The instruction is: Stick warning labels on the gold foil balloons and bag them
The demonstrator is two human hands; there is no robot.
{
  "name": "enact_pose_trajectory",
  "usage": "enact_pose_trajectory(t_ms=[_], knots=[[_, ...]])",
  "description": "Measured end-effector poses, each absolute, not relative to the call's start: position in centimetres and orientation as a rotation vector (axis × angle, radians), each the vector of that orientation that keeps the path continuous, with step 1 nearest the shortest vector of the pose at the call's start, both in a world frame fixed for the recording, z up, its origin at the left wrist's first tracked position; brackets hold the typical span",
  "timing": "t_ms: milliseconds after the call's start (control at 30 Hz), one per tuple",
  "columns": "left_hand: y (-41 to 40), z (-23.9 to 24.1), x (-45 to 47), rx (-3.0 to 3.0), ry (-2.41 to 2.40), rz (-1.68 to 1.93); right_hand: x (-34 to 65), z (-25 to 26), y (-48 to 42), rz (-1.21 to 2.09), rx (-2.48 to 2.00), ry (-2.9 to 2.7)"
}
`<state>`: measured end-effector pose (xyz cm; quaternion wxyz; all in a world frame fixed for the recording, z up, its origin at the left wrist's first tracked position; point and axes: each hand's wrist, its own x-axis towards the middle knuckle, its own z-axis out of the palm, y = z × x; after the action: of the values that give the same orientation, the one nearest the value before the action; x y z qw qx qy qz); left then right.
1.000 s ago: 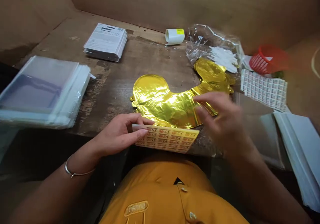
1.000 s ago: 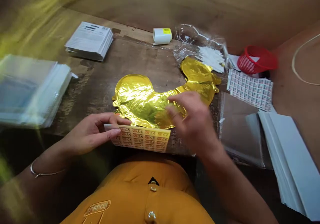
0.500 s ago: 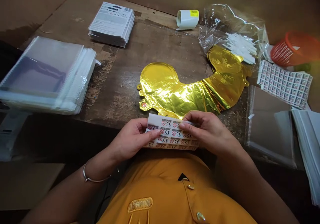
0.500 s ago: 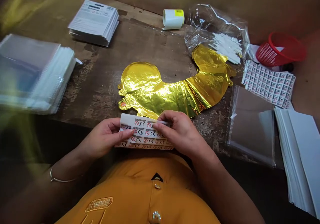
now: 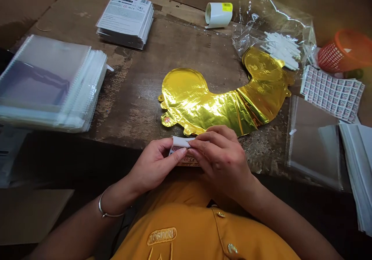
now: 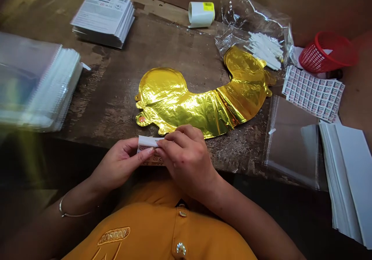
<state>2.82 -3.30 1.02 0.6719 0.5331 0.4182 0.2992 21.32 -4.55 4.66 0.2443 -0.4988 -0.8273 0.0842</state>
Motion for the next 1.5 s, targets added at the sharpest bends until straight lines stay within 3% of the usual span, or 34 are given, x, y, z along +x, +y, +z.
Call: enact_pose_trajectory(t_ms=[300,567,667,833,900,967,1133,1200,1333,1500], knots=[[-3.6,1.9,2.6,1.590,1.033,0.673,20.9,5.4,-4.4,0.181,-1.363,-2.410],[-3.8,1.6,2.7,1.572,1.040,0.625,20.7,5.2,-4.6,0.205,-1.362,-2.427],[-3.8,1.6,2.8,1.475,0.999,0.652,20.7,4.6,-4.7,0.408,-1.437,-2.201],[-4.1,1.2,3.2,1.159,1.006,0.739,21.2,4.2,-4.1,1.011,-1.636,-1.576],[-4.2,1.0,3.3,1.089,0.986,0.802,21.5,4.4,-3.8,1.080,-1.659,-1.467],[-4.2,0.9,3.3,1.202,0.999,0.820,21.7,4.7,-3.7,0.889,-1.640,-1.549],[-3.9,1.4,3.2,1.430,1.034,0.769,21.4,4.4,-4.7,-0.168,-1.281,-2.058],[-3.8,1.6,3.2,1.389,0.970,0.804,21.0,4.2,-5.3,-0.273,-1.142,-2.222],[-3.8,1.6,3.1,1.295,0.935,0.815,21.2,4.7,-5.7,-0.062,-1.157,-2.299],[-3.7,1.4,3.1,1.380,1.022,0.813,22.9,6.7,-3.6,0.570,-1.374,-2.215]])
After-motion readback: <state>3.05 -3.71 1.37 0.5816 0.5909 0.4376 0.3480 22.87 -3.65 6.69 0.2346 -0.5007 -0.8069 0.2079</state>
